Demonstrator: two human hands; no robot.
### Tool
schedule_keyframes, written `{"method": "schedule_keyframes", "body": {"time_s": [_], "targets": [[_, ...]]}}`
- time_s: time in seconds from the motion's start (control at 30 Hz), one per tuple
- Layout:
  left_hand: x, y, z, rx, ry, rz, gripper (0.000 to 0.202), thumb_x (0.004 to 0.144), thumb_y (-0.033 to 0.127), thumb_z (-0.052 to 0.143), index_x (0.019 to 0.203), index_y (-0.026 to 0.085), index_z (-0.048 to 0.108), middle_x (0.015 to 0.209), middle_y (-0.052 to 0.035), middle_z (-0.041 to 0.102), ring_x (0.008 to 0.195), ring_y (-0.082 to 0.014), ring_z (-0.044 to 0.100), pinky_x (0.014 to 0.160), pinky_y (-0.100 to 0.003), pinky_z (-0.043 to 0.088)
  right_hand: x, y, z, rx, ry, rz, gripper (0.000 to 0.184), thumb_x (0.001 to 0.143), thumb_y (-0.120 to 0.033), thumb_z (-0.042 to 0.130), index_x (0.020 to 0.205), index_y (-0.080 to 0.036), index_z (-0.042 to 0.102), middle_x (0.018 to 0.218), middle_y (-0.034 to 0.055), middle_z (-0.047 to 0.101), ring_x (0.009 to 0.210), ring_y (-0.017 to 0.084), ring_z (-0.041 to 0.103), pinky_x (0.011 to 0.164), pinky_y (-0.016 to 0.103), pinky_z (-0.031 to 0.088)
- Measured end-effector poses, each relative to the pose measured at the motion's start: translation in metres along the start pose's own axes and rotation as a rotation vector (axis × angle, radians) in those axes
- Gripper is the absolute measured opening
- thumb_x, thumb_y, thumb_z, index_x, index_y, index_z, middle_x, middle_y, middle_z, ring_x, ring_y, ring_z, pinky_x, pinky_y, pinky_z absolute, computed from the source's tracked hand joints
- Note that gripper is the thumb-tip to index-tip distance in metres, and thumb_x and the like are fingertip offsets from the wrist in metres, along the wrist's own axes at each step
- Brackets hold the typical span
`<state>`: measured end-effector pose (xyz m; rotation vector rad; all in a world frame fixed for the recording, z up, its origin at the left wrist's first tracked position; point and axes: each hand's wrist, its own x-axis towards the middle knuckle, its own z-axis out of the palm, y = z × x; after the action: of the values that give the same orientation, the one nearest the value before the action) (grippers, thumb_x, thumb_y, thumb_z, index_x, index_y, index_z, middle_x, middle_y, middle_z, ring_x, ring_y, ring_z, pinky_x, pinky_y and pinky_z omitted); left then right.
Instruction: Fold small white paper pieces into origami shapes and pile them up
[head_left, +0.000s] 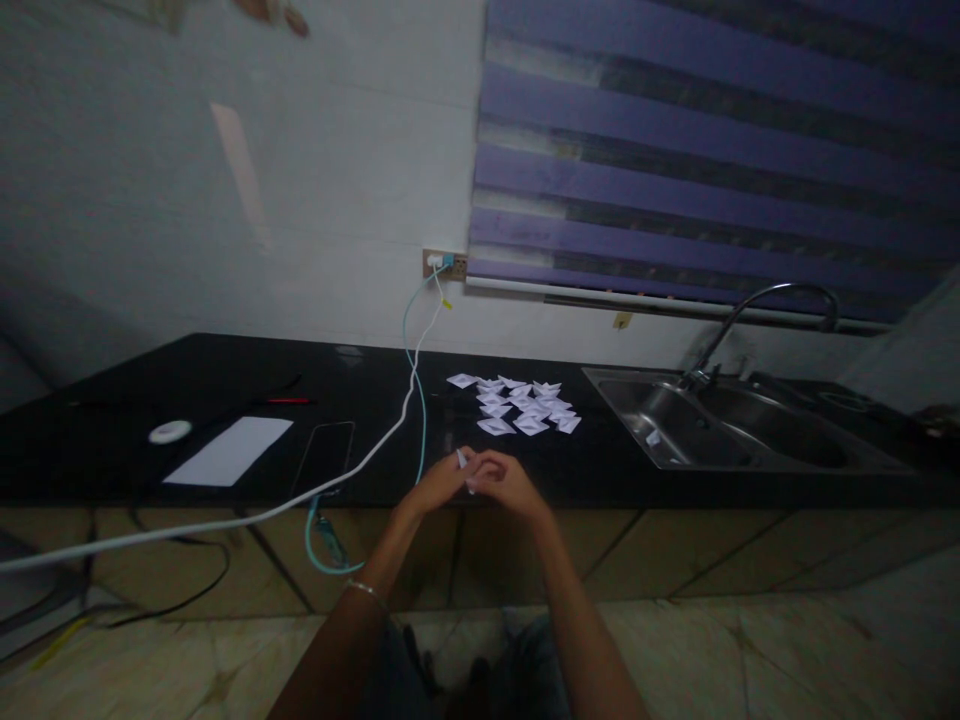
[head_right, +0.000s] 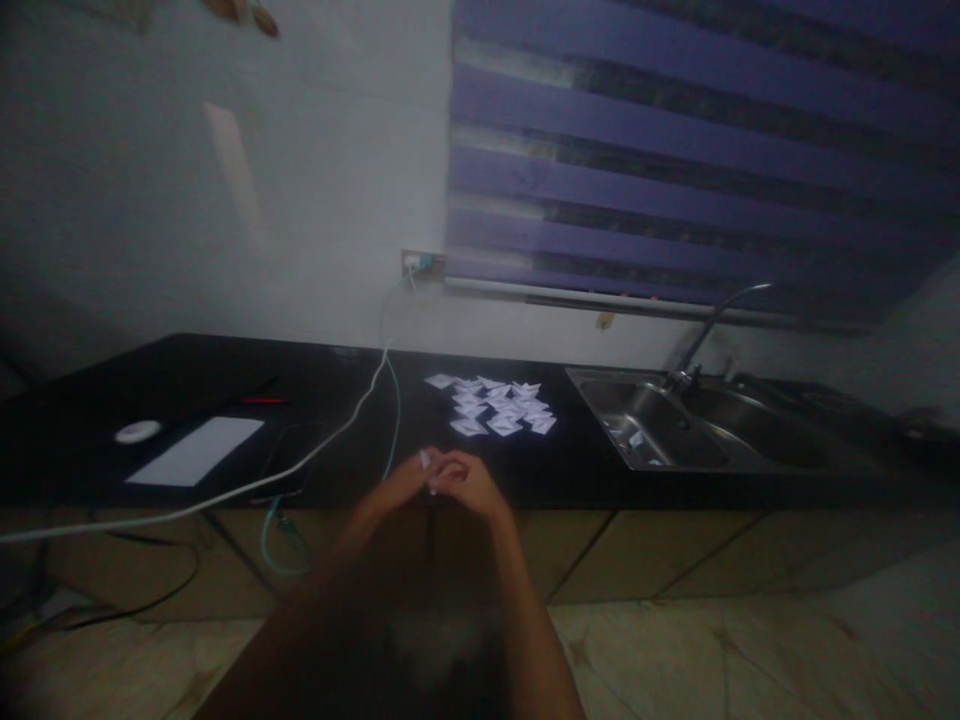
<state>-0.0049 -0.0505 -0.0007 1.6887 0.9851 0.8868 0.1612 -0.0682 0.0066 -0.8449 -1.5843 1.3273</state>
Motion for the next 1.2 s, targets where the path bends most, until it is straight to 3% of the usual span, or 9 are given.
{"method": "schedule_keyframes", "body": {"time_s": [0.27,0.47,0.63,0.73,0.9,1.0,1.1,1.2], "targets": [[-0.003,0.002,0.001,-0.06,-0.063,0.079,0.038,0.082,0.049,0.051,0.099,0.015,0.055,0.09,-0.0032,0.061,0.082,-0.0154,0.055,0.074,-0.025,0.042,-0.001,0.005,-0.007,-0.045,0.064,-0.059,0.024,0.072,-0.025,0.062,0.095,-0.017,0.063,0.077,0.0007,0.067,0.07,0.015,0.063,0.066,0.024,0.046],[-0.001,0.0,0.003,0.121,0.084,0.116,0.035,0.085,0.042,0.048,0.108,0.017,0.055,0.098,-0.0052,0.063,0.091,-0.019,0.058,0.084,-0.03,0.042,0.006,0.015,0.009,-0.273,0.283,-0.104,0.021,0.073,-0.02,0.054,0.092,-0.017,0.061,0.062,-0.0033,0.06,0.055,0.011,0.055,0.052,0.019,0.04],[-0.001,-0.005,0.002,0.157,0.086,0.163,0.034,0.086,0.029,0.044,0.117,0.018,0.053,0.113,-0.008,0.061,0.103,-0.0209,0.056,0.091,-0.032,0.039,0.009,0.012,0.017,-0.418,0.401,-0.193,0.024,0.07,-0.02,0.055,0.093,-0.018,0.064,0.075,0.0013,0.065,0.063,0.013,0.058,0.059,0.022,0.045],[0.0,-0.009,0.005,0.151,0.121,0.141,0.038,0.083,0.027,0.047,0.12,0.02,0.051,0.109,-0.0074,0.062,0.097,-0.0198,0.057,0.086,-0.03,0.041,0.009,0.013,0.016,-0.472,0.471,-0.213,0.022,0.07,-0.018,0.053,0.088,-0.017,0.066,0.074,0.002,0.065,0.065,0.015,0.059,0.061,0.023,0.045],[0.005,-0.011,0.006,-0.025,0.118,0.05,0.06,0.079,0.041,0.056,0.131,0.018,0.038,0.086,-0.0015,0.062,0.068,-0.0128,0.055,0.065,-0.023,0.042,0.01,0.02,0.009,-0.395,0.541,-0.196,0.018,0.072,-0.021,0.053,0.084,-0.015,0.066,0.072,0.0032,0.066,0.064,0.016,0.06,0.059,0.024,0.046],[0.008,-0.007,0.005,-0.057,0.076,0.008,0.049,0.082,0.052,0.046,0.111,0.014,0.056,0.077,-0.001,0.061,0.06,-0.0108,0.051,0.058,-0.022,0.038,0.01,0.021,0.009,-0.308,0.544,-0.187,0.017,0.073,-0.024,0.055,0.083,-0.015,0.065,0.072,0.0039,0.067,0.063,0.016,0.061,0.059,0.024,0.047],[0.01,-0.002,0.005,0.01,0.037,-0.042,0.054,0.082,0.059,0.039,0.08,0.011,0.064,0.068,-0.0024,0.06,0.057,-0.0112,0.049,0.055,-0.022,0.037,0.007,0.017,0.013,-0.263,0.532,-0.2,0.017,0.076,-0.026,0.054,0.081,-0.015,0.066,0.07,0.004,0.068,0.061,0.016,0.061,0.059,0.024,0.047],[0.011,0.002,0.004,0.001,-0.023,-0.032,0.053,0.081,0.058,0.042,0.079,0.011,0.066,0.067,-0.0027,0.061,0.056,-0.0112,0.05,0.054,-0.021,0.036,0.002,0.014,0.017,-0.282,0.566,-0.219,0.018,0.078,-0.026,0.054,0.08,-0.016,0.068,0.071,0.0044,0.068,0.063,0.017,0.062,0.061,0.026,0.048]]}}
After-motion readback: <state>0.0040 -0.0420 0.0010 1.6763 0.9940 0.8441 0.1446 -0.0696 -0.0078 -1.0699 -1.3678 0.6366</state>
